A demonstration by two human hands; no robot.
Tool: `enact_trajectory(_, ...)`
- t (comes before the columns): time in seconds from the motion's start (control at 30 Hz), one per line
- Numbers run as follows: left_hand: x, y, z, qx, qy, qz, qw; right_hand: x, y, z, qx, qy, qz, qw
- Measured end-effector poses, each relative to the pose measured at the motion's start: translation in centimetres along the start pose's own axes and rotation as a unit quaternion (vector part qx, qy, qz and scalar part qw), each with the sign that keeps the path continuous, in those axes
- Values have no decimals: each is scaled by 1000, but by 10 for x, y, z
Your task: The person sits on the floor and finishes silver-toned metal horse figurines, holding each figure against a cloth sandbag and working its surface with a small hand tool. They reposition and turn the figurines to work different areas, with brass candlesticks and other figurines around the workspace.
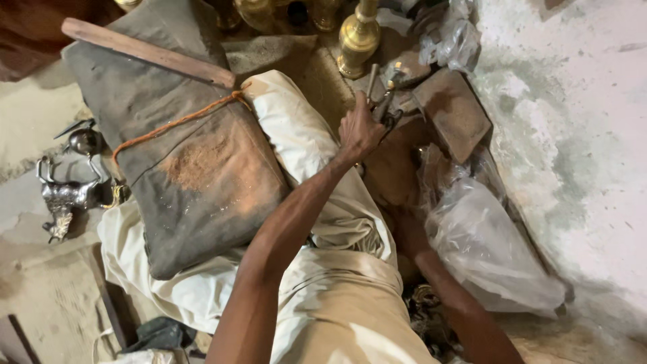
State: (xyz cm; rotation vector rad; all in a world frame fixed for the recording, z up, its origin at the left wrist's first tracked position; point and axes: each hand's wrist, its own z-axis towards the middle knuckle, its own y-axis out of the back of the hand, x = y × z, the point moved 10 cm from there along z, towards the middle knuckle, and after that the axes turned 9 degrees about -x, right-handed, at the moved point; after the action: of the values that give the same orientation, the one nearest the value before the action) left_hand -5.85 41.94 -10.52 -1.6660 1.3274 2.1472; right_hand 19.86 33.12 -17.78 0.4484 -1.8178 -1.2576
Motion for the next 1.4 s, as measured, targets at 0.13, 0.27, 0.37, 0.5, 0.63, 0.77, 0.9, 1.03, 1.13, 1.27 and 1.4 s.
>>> enact_trajectory(0.13,-62,14,-11,-66,-275,-42,958,1,-7,-22,-60,-10,-81,995)
enact_trajectory(0.27,-97,-19,18,117,-218,49,968,-8,-1,-17,-80,-55,-141,985)
enact_trajectory(0.37,-160,-24,33,115,-324,111,932,-11,8,-8,-66,-67,-111,989)
enact_trajectory(0.5,-205,-60,22,153,-377,264,875,-22,8,2,17,-123,-87,988)
enact_trajectory(0.63,-209,-95,8,188,-366,370,833,-12,58,14,-154,-144,36,977)
enact_trajectory(0.77,-215,-101,-12,186,-438,366,800,78,86,42,-184,19,82,979)
enact_trajectory(0.9,-217,-96,-25,228,-416,328,817,242,107,131,-193,160,145,957)
enact_trajectory(1.03,-238,-90,-40,228,-434,300,818,363,146,259,-227,159,123,953)
enact_trajectory(1.13,-250,-88,-44,224,-457,269,818,387,164,286,-209,136,123,960)
enact_trajectory(1.27,-252,-85,-38,216,-467,244,822,376,175,251,-192,128,174,957)
enact_trajectory(1.4,-245,-87,-33,243,-469,298,795,316,165,171,-147,132,263,944)
